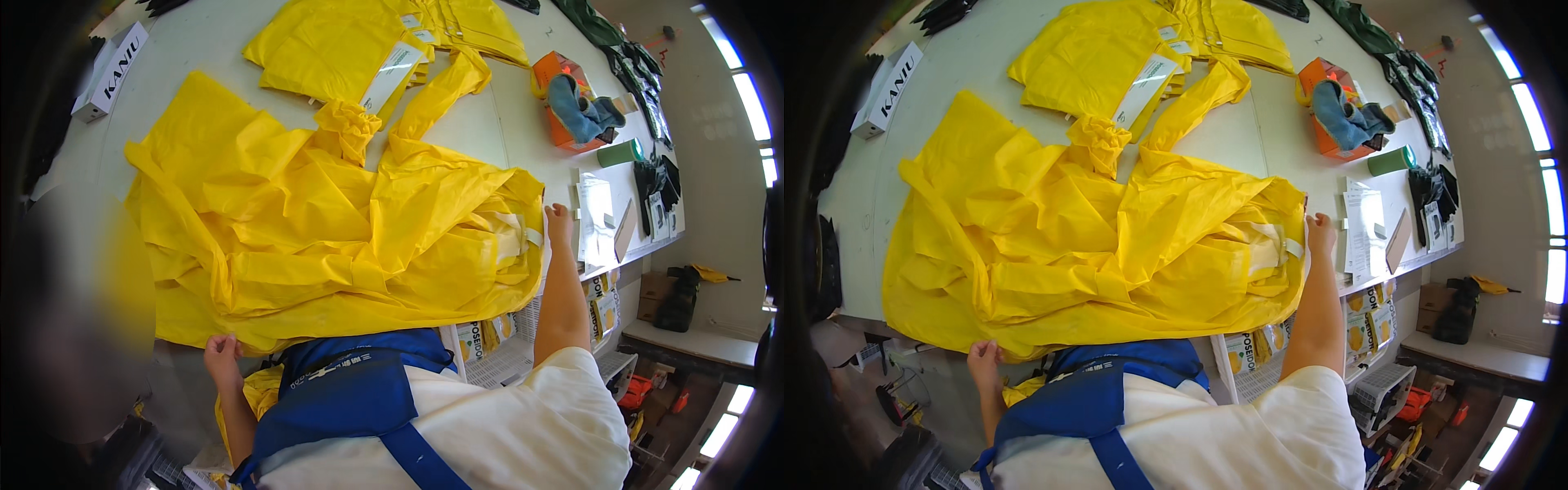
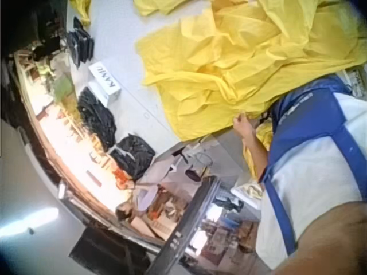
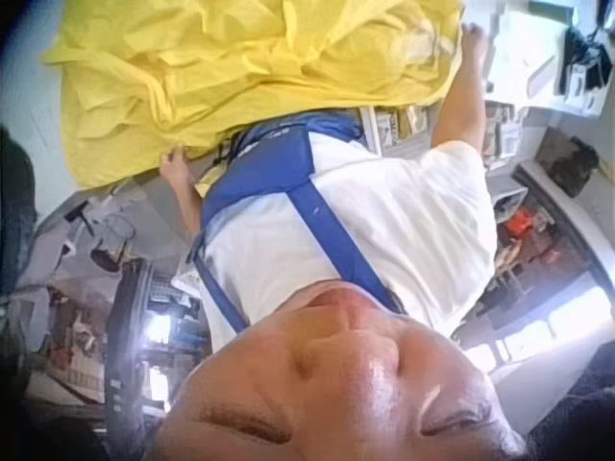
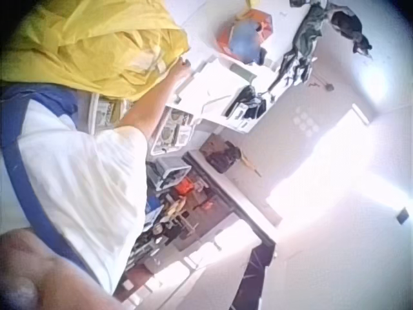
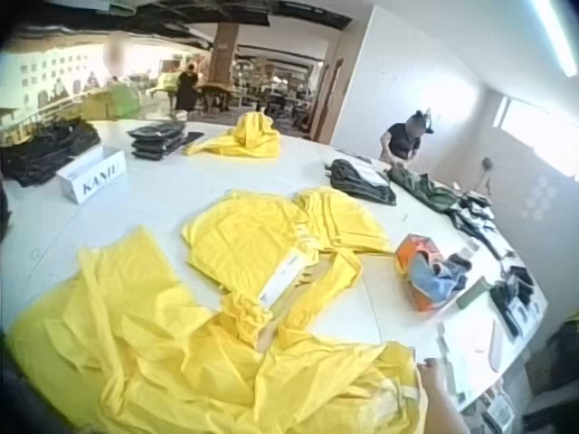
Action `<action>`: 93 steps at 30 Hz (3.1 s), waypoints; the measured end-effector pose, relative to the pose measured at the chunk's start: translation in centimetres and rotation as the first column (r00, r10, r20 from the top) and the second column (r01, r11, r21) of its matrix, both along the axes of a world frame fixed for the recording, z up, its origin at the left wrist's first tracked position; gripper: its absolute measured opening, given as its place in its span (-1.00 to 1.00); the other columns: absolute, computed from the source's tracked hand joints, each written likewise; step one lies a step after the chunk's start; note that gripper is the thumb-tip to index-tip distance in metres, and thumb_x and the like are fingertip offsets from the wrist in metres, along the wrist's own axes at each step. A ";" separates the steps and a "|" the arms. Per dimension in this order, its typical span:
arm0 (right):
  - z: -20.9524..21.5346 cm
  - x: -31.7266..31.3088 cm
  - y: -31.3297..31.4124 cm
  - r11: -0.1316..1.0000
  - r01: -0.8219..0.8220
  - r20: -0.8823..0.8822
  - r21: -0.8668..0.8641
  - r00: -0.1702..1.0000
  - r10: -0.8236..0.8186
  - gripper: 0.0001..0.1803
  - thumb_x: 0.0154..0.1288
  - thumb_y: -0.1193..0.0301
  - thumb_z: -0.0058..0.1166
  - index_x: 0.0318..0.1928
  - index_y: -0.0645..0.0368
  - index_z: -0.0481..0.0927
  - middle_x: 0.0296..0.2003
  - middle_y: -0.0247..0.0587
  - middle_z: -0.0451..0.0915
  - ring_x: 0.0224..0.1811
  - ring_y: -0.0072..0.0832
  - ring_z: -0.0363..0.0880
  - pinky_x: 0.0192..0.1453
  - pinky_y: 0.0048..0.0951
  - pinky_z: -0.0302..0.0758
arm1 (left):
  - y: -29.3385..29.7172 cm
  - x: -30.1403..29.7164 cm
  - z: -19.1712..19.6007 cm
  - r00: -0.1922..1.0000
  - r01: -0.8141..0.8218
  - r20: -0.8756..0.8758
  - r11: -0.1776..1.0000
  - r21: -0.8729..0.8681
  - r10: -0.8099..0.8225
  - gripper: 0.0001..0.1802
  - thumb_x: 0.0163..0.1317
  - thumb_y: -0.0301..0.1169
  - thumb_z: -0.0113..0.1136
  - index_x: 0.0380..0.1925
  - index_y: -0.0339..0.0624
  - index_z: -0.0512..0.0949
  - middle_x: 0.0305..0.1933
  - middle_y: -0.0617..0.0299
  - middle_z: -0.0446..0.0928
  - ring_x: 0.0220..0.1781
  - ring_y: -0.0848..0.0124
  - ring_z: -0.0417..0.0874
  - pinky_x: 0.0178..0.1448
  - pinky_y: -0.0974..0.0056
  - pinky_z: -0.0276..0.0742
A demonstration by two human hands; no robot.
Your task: The person folds a yellow raincoat on a table, trims loose threads with scissors, and stacks the finished item with others. The person uses scissors to snip threads and then folds the garment into a compact shape.
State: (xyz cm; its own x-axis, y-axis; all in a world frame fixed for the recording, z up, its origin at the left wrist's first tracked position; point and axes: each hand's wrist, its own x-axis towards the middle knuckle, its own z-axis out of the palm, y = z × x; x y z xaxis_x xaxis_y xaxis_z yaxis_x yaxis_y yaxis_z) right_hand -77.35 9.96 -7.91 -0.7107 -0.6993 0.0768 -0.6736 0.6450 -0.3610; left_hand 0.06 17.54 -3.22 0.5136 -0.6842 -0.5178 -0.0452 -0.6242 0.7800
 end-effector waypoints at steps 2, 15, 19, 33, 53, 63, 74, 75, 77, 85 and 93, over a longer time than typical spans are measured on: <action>-0.8 0.5 -3.0 0.996 0.036 0.005 0.086 0.999 -0.037 -0.53 0.21 0.21 0.12 0.08 0.18 0.50 -0.23 -0.01 0.65 -0.12 -0.15 0.61 0.00 -0.27 0.48 | -0.1 0.3 0.6 0.996 -0.026 -0.086 0.999 -0.034 0.023 -0.91 0.20 -0.54 0.15 -0.36 -0.23 0.42 -0.44 0.24 0.46 -0.47 0.49 0.47 -0.37 0.40 0.47; 14.2 17.0 -9.2 0.692 -0.014 0.670 -0.722 0.235 0.704 -0.56 0.29 0.44 -0.16 0.15 0.37 0.33 0.06 0.02 0.47 0.16 -0.13 0.47 0.26 -0.31 0.42 | 1.8 -1.0 2.2 0.883 -0.365 -0.362 0.922 -0.130 0.298 -0.85 0.19 -0.57 0.18 -0.35 -0.23 0.39 -0.34 0.13 0.52 -0.32 0.36 0.64 -0.22 0.37 0.62; 16.6 35.8 -8.8 0.644 -0.265 0.688 -0.718 -0.409 0.599 -0.57 0.38 0.27 -0.17 0.11 0.34 0.38 0.10 -0.01 0.41 0.07 -0.24 0.49 0.10 -0.45 0.44 | 2.1 -1.4 2.6 0.859 -0.385 -0.427 0.906 -0.174 0.283 -0.85 0.18 -0.58 0.18 -0.33 -0.25 0.38 -0.34 0.15 0.50 -0.31 0.37 0.64 -0.22 0.38 0.62; 9.0 61.1 0.4 0.410 -0.912 0.979 0.023 -0.063 -0.194 -0.64 0.47 0.21 -0.22 -0.21 0.23 0.54 -0.51 -0.43 0.42 -0.58 -0.72 0.23 -0.51 -0.68 0.20 | 4.2 -0.8 2.4 0.959 -0.049 0.247 0.938 -0.342 0.140 -0.86 0.09 -0.57 0.26 -0.38 -0.21 0.48 -0.44 0.30 0.53 -0.40 0.56 0.52 -0.30 0.45 0.44; 10.3 64.4 -0.8 0.432 -0.878 0.819 0.205 -0.088 -0.568 -0.72 0.43 0.28 -0.08 -0.22 0.28 0.52 -0.49 -0.44 0.41 -0.62 -0.78 0.26 -0.66 -0.75 0.13 | 5.2 0.1 2.4 0.835 0.288 0.544 0.772 -0.566 0.087 -0.74 -0.02 -0.73 0.26 -0.44 -0.19 0.42 -0.37 0.14 0.56 -0.24 0.23 0.62 -0.22 0.32 0.53; 9.0 64.5 -0.1 0.416 -0.890 0.838 0.188 -0.075 -0.541 -0.75 0.42 0.30 -0.05 -0.21 0.26 0.53 -0.50 -0.48 0.38 -0.60 -0.78 0.25 -0.64 -0.76 0.12 | 5.5 0.2 1.7 0.863 0.275 0.501 0.765 -0.582 0.071 -0.73 0.00 -0.74 0.24 -0.43 -0.21 0.38 -0.36 0.10 0.55 -0.22 0.21 0.64 -0.19 0.29 0.54; 9.9 64.7 -1.0 0.425 -0.870 0.768 0.249 -0.090 -0.634 -0.77 0.44 0.33 -0.11 -0.26 0.24 0.48 -0.47 -0.38 0.44 -0.64 -0.73 0.21 -0.67 -0.72 0.09 | 5.2 0.0 2.1 0.847 0.333 0.529 0.717 -0.612 0.058 -0.69 -0.04 -0.78 0.23 -0.46 -0.18 0.34 -0.39 0.11 0.52 -0.27 0.18 0.62 -0.19 0.26 0.55; 9.8 64.7 -0.9 0.422 -0.874 0.783 0.240 -0.083 -0.617 -0.76 0.44 0.32 -0.12 -0.24 0.25 0.50 -0.49 -0.41 0.42 -0.64 -0.74 0.20 -0.67 -0.73 0.08 | 5.2 0.0 2.2 0.847 0.330 0.528 0.718 -0.613 0.061 -0.69 -0.04 -0.79 0.22 -0.46 -0.19 0.35 -0.39 0.11 0.52 -0.27 0.19 0.62 -0.19 0.26 0.55; 9.7 64.7 -0.7 0.417 -0.882 0.812 0.222 -0.070 -0.580 -0.73 0.45 0.30 -0.13 -0.19 0.26 0.52 -0.52 -0.47 0.37 -0.65 -0.76 0.17 -0.67 -0.74 0.07 | 5.3 -0.1 2.3 0.848 0.324 0.526 0.720 -0.614 0.067 -0.70 -0.05 -0.79 0.22 -0.46 -0.19 0.36 -0.39 0.11 0.53 -0.28 0.19 0.62 -0.19 0.26 0.55; 14.6 55.6 -9.5 0.647 -0.748 0.967 -0.147 0.028 0.253 -0.59 0.37 0.21 -0.05 0.03 0.29 0.49 -0.53 -0.53 0.34 -0.67 -0.77 0.08 -0.63 -0.69 0.02 | 12.1 6.9 -1.3 0.798 0.026 0.560 0.940 0.339 -0.224 -0.50 0.13 -0.39 0.24 0.10 -0.15 0.40 0.11 -0.10 0.42 0.18 0.05 0.42 0.20 0.15 0.37; 5.5 14.0 -20.9 0.949 0.054 0.831 -0.311 0.499 0.244 -0.74 0.36 0.23 -0.22 -0.07 -0.03 0.49 -0.39 -0.38 0.41 -0.51 -0.57 0.35 -0.51 -0.49 0.30 | 7.7 2.3 -4.3 0.668 -0.466 -0.680 0.883 -0.063 0.303 -0.29 0.25 -0.41 0.13 0.34 -0.09 0.03 0.27 0.02 0.32 0.19 0.21 0.44 0.21 0.16 0.38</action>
State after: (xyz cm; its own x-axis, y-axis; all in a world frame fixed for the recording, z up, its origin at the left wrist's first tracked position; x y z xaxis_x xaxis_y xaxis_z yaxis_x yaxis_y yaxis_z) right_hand -63.34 -10.91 -2.42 -0.4592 -0.8216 -0.3378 0.0111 0.3749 -0.9270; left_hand 2.38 25.28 -7.49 0.3607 -0.6341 -0.6840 0.7135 -0.2847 0.6402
